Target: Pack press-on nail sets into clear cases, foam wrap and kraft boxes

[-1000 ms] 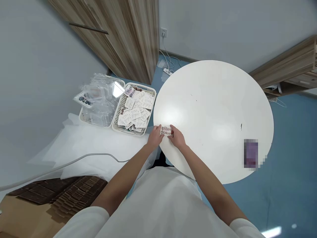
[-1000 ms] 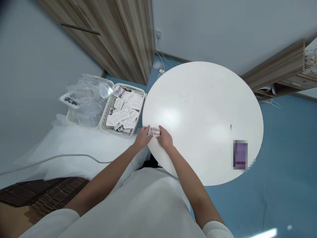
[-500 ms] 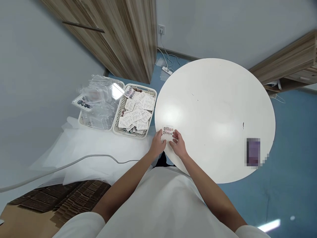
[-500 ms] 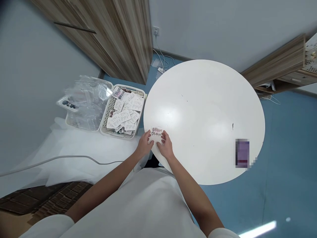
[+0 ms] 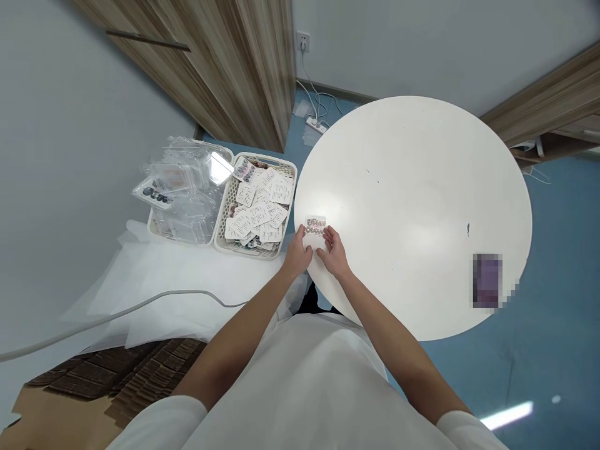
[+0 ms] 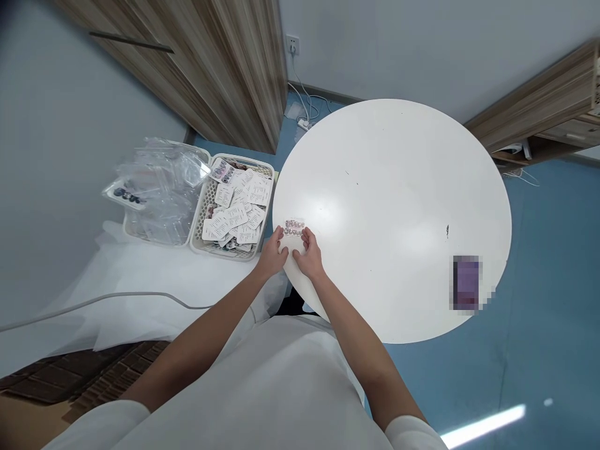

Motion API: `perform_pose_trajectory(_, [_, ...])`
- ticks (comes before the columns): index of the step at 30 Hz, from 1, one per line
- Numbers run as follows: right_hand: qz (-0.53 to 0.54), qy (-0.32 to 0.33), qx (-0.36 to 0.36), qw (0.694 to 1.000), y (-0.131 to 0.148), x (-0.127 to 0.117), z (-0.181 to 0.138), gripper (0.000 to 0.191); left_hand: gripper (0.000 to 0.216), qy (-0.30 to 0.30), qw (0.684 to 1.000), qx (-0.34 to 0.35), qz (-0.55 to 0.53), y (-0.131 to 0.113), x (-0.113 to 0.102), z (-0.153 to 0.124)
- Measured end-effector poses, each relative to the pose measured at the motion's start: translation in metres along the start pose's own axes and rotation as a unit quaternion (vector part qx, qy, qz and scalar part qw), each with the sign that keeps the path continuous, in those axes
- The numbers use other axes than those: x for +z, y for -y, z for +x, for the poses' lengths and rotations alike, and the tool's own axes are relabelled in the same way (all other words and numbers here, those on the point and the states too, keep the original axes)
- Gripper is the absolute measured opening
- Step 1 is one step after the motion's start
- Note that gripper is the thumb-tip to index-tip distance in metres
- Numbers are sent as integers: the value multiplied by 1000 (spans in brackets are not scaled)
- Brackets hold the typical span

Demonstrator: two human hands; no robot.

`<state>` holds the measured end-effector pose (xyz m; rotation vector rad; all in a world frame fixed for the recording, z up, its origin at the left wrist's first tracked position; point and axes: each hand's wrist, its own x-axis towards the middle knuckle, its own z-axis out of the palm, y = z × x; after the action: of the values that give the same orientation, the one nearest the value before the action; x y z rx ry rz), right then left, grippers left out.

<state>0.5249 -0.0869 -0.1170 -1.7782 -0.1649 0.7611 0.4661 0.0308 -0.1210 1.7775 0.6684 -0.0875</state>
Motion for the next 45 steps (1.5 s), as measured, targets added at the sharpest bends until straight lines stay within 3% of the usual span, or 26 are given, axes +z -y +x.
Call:
perform_pose_trajectory(10, [33,-7,-2,999,-3,1,-4,70,68,-3,1000,18,10,4,1,-3])
perform_pose_trajectory(19, [57,3,-11,998,-11,-8,-11,71,63,-61,998,17,-22,-8,7,-17])
perform_pose_trajectory(24, [56,30,6,998,-10,-26,-37,68,56,-99,994,-9,-44,-13,17,-48])
perform_pose_trajectory(31, [53,77,-4,996,2,-55,-79,59,45,-164,986,-37,-24,-10,22,-115])
perform_pose_trajectory(35, [35,108,-8,994,10,-60,-86,45,41,-219,974,-48,-17,-9,6,-142])
perform_pose_trajectory(38, [18,146,-17,989,21,-50,-81,36,39,-264,963,-43,-19,-10,-15,-153])
perform_pose_trajectory(45, [-12,224,-61,973,76,17,-49,32,40,-348,937,-28,-18,-18,-92,-140])
